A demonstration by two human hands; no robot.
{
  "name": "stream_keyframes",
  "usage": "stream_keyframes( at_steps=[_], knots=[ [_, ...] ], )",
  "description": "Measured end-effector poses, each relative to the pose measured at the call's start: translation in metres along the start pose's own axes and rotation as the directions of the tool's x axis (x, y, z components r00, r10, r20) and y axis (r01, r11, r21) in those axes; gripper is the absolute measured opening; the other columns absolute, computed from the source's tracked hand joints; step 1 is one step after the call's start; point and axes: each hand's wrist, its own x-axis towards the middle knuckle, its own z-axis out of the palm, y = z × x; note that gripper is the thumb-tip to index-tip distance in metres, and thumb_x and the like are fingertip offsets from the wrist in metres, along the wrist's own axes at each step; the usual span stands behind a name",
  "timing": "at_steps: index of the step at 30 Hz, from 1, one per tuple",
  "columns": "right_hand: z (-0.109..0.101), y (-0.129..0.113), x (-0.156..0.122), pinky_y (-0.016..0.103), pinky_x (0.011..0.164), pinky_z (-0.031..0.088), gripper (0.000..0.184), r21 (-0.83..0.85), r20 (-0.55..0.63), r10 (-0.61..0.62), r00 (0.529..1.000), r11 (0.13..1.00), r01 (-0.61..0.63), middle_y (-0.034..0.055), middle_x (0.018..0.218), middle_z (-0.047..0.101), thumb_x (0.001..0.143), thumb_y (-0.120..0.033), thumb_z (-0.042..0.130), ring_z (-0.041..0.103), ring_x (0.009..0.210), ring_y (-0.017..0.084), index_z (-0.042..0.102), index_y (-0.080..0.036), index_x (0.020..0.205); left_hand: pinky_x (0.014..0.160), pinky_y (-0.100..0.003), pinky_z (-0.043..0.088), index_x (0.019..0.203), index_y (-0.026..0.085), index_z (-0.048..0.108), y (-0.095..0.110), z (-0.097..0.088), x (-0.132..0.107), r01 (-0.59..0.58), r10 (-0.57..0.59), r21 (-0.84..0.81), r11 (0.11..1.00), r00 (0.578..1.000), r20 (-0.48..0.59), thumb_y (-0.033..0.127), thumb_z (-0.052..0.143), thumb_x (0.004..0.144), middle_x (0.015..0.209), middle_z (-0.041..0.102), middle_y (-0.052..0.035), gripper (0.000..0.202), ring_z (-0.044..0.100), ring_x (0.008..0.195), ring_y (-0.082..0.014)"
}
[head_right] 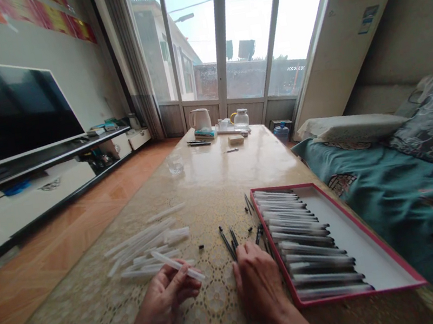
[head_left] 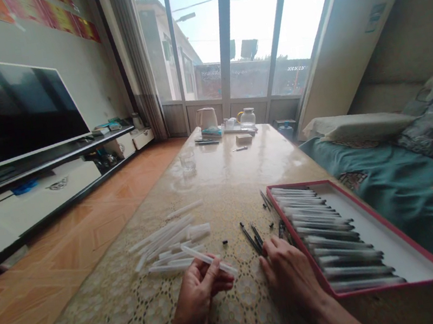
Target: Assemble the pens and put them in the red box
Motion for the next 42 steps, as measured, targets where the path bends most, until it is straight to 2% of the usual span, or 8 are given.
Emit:
stream_keyframes(
  at_steps=[5,9,14,19,27,36,39,42],
  knots=[
    [0.004,0.000,-0.001,0.031,0.060,0.039,0.015,-0.128,0.044,0.006,0.999,0.992,0.000,0.0087,0.075,0.060,0.082,-0.010,0.045,0.058,0.069,0.023,0.056,-0.018,0.077,0.055,-0.026,0.053,0.079,0.015,0.055,0.000,-0.004,0.002,-0.008,0.007,-0.011,1.000,1.000,-0.026,0.032,0.071,0.067,0.059,0.068,-0.0019,0.026,0.064,0.053,-0.0151],
    [0.001,0.002,-0.002,0.031,0.058,0.038,0.015,-0.140,-0.005,0.006,1.000,0.990,-0.007,0.0076,0.073,0.059,0.079,-0.007,0.046,0.057,0.065,0.022,0.053,-0.018,0.074,0.055,-0.027,0.055,0.081,0.014,0.057,-0.001,-0.008,0.005,-0.042,0.041,-0.016,0.999,0.995,-0.089,0.030,0.072,0.066,0.062,0.069,-0.0016,0.027,0.066,0.056,-0.0159],
    [-0.006,-0.001,-0.007,0.024,0.052,0.036,0.015,0.178,-0.037,-0.044,0.998,0.983,0.050,-0.0002,0.065,0.053,0.084,-0.013,0.041,0.053,0.056,0.015,0.044,-0.021,0.072,0.058,-0.025,0.056,0.077,0.013,0.057,0.002,-0.012,0.010,-0.015,-0.001,-0.114,0.993,0.991,-0.136,0.016,0.063,0.076,0.064,0.070,-0.0050,0.007,0.067,0.060,-0.0151],
    [-0.006,-0.009,-0.011,0.020,0.053,0.039,0.014,0.527,-0.096,-0.051,0.994,0.845,0.094,-0.0033,0.063,0.048,0.088,-0.018,0.036,0.049,0.055,0.012,0.046,-0.021,0.078,0.060,-0.024,0.057,0.072,0.012,0.057,0.007,-0.017,0.014,-0.040,-0.021,-0.270,0.962,0.975,-0.220,0.008,0.053,0.080,0.065,0.071,-0.0072,0.010,0.068,0.060,-0.0143],
    [-0.009,-0.016,-0.014,0.021,0.054,0.039,0.013,0.636,-0.164,0.008,0.986,0.765,0.099,-0.0019,0.067,0.051,0.087,-0.021,0.037,0.049,0.058,0.012,0.048,-0.022,0.081,0.058,-0.023,0.057,0.071,0.012,0.057,0.008,-0.015,0.013,-0.015,-0.050,-0.283,0.959,0.974,-0.223,0.007,0.052,0.081,0.064,0.071,-0.0074,0.012,0.068,0.058,-0.0137],
    [-0.008,-0.019,-0.014,0.021,0.058,0.042,0.010,0.661,-0.176,0.005,0.984,0.741,0.114,-0.0006,0.070,0.055,0.086,-0.020,0.039,0.054,0.063,0.013,0.048,-0.022,0.082,0.061,-0.025,0.057,0.081,0.014,0.056,0.005,-0.009,0.006,0.032,-0.053,-0.240,0.970,0.995,-0.081,0.009,0.056,0.080,0.068,0.070,-0.0049,0.005,0.068,0.062,-0.0145],
    [-0.009,-0.022,-0.016,0.021,0.058,0.042,0.008,0.691,-0.166,-0.011,0.986,0.712,0.124,0.0000,0.072,0.056,0.087,-0.021,0.040,0.055,0.065,0.014,0.048,-0.022,0.085,0.062,-0.025,0.056,0.084,0.015,0.058,0.001,-0.008,0.002,0.092,-0.082,-0.262,0.961,0.996,0.047,0.011,0.060,0.079,0.070,0.070,-0.0034,0.007,0.068,0.064,-0.0143],
    [-0.011,-0.025,-0.017,0.022,0.058,0.042,0.012,0.737,-0.156,-0.057,0.986,0.658,0.154,-0.0009,0.070,0.053,0.089,-0.027,0.038,0.053,0.063,0.013,0.048,-0.022,0.083,0.061,-0.024,0.055,0.084,0.014,0.062,-0.003,-0.008,-0.002,0.213,-0.155,-0.284,0.935,0.965,0.211,0.011,0.062,0.077,0.068,0.070,-0.0034,0.008,0.067,0.063,-0.0138]
  ],
)
